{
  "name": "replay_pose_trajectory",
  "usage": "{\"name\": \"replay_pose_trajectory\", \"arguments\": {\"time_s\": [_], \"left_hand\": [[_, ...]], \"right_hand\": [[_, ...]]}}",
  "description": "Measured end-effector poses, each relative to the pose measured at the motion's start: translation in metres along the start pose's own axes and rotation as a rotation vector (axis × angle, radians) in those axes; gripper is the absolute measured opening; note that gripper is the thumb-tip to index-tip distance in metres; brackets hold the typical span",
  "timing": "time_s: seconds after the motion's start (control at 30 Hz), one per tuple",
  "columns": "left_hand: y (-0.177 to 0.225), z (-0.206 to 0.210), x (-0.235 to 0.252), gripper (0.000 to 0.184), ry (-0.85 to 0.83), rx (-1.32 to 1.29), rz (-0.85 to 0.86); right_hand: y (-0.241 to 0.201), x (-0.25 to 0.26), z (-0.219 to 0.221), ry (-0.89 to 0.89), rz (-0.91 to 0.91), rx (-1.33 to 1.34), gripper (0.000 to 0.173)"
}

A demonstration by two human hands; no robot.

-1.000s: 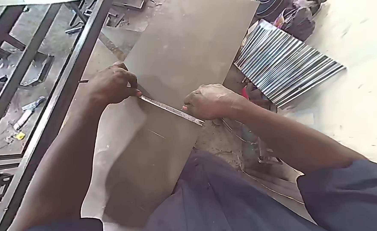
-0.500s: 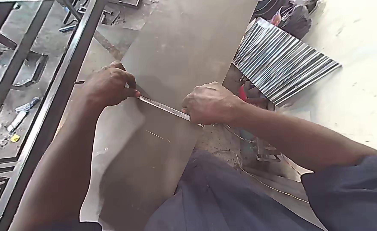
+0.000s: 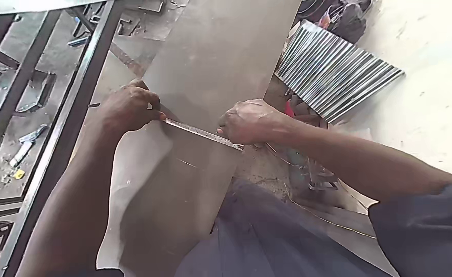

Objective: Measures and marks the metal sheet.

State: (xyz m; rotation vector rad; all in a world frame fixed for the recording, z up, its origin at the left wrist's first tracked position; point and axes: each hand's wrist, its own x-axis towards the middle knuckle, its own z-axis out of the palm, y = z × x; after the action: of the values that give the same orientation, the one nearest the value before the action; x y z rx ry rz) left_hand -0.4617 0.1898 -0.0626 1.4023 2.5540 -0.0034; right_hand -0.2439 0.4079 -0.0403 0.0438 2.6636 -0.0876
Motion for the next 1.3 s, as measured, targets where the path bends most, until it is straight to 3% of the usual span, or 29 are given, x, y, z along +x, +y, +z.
{"name": "replay_pose_trajectory", "arguments": {"time_s": [0.3, 0.43, 0.6, 0.73, 1.0, 1.3], "left_hand": [[0.003, -0.002, 0.0, 0.023, -0.018, -0.01, -0.03], [0.005, -0.003, -0.002, 0.022, -0.011, -0.014, -0.028], [0.004, -0.002, -0.002, 0.021, -0.021, 0.002, -0.008], [0.003, -0.001, -0.003, 0.023, -0.027, -0.004, -0.035], [0.003, -0.002, -0.002, 0.023, -0.021, -0.021, 0.011], [0.006, -0.004, -0.002, 0.022, -0.038, -0.023, -0.034]], "right_hand": [[0.0, 0.005, -0.004, -0.011, -0.082, -0.036, 0.04], [-0.012, 0.006, -0.013, -0.041, -0.023, -0.101, 0.033], [-0.019, 0.015, -0.042, 0.123, 0.156, -0.163, 0.024], [-0.013, 0.021, -0.042, 0.16, 0.045, -0.031, 0.038], [-0.029, 0.054, -0.026, 0.04, -0.107, 0.001, 0.039], [-0.041, 0.062, -0.03, 0.022, -0.115, -0.043, 0.033]]}}
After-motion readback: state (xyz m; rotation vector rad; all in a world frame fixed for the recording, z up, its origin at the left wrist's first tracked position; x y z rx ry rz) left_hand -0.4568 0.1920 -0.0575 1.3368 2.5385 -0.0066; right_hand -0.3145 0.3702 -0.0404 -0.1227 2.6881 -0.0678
